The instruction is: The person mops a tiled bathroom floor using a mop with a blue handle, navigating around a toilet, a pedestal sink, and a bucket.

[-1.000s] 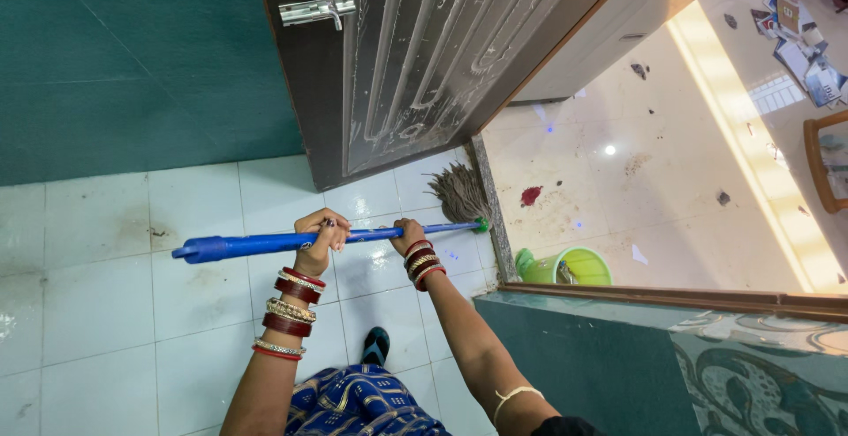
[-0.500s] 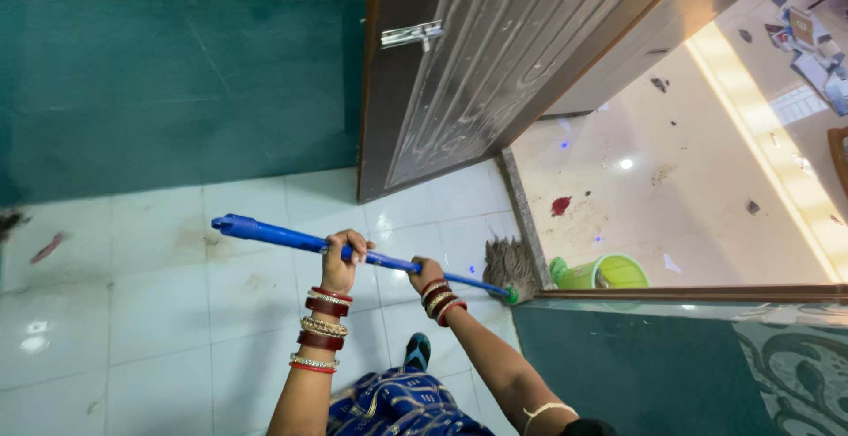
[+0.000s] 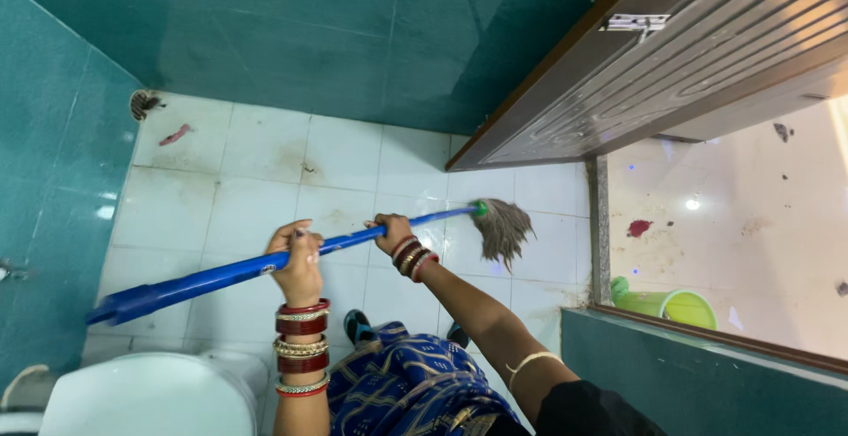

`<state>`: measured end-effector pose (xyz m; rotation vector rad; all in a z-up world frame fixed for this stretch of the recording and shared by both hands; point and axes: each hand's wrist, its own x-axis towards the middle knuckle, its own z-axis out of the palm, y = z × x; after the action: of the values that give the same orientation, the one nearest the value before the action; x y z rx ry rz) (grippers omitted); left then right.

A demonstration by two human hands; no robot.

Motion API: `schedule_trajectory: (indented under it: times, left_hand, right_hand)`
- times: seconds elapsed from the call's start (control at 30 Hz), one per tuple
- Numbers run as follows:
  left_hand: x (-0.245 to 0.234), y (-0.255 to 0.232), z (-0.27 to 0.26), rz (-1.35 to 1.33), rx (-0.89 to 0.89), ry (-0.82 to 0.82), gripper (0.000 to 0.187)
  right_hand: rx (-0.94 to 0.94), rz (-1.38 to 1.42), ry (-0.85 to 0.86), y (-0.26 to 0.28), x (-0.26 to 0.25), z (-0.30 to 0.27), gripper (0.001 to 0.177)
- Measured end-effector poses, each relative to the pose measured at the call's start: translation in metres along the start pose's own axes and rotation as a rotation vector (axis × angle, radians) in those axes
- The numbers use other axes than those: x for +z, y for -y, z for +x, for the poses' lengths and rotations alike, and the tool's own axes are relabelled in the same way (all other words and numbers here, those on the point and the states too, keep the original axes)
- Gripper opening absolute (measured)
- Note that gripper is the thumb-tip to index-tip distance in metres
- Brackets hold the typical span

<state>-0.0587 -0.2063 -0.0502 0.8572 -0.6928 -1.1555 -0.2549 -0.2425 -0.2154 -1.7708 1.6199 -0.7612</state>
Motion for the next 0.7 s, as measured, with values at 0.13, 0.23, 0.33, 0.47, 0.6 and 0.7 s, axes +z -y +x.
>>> schedule_trajectory:
  times: [0.13, 0.23, 0.33, 0.47, 0.6, 0.7]
  left_hand:
    - [-0.064, -0.080, 0.002, 0.099, 0.185, -0.099, 0.019]
    - [-0.101, -0.125, -0.017, 0.119, 0.339, -0.140, 0.034]
    - [-0.136, -0.148, -0.042, 0.201, 0.459, -0.266, 0.039]
    - [-0.175, -0.164, -0.087, 0.313, 0.488, -0.478, 0.026]
    - [-0.204, -0.168, -0.099, 0.341, 0.574, -0.413, 0.020]
    - [-0.208, -0.149, -0.093, 0.244, 0.439, -0.290, 0.025]
  right_hand:
    - [-0.196, 0.100, 0.117, 0.080, 0.075, 0.025, 0.016]
    - [-0.346, 0.198, 0.194, 0.127, 0.121, 0.026, 0.007]
    - [-0.438, 0.115, 0.334, 0.171, 0.161, 0.020, 0.010]
    - [-0.421, -0.109, 0.740, 0.218, 0.184, -0.005, 0.040]
    - [-0.411, -0.066, 0.822, 0.219, 0.192, -0.023, 0.022]
    - [-0.379, -0.133, 0.756, 0.183, 0.195, -0.029, 0.019]
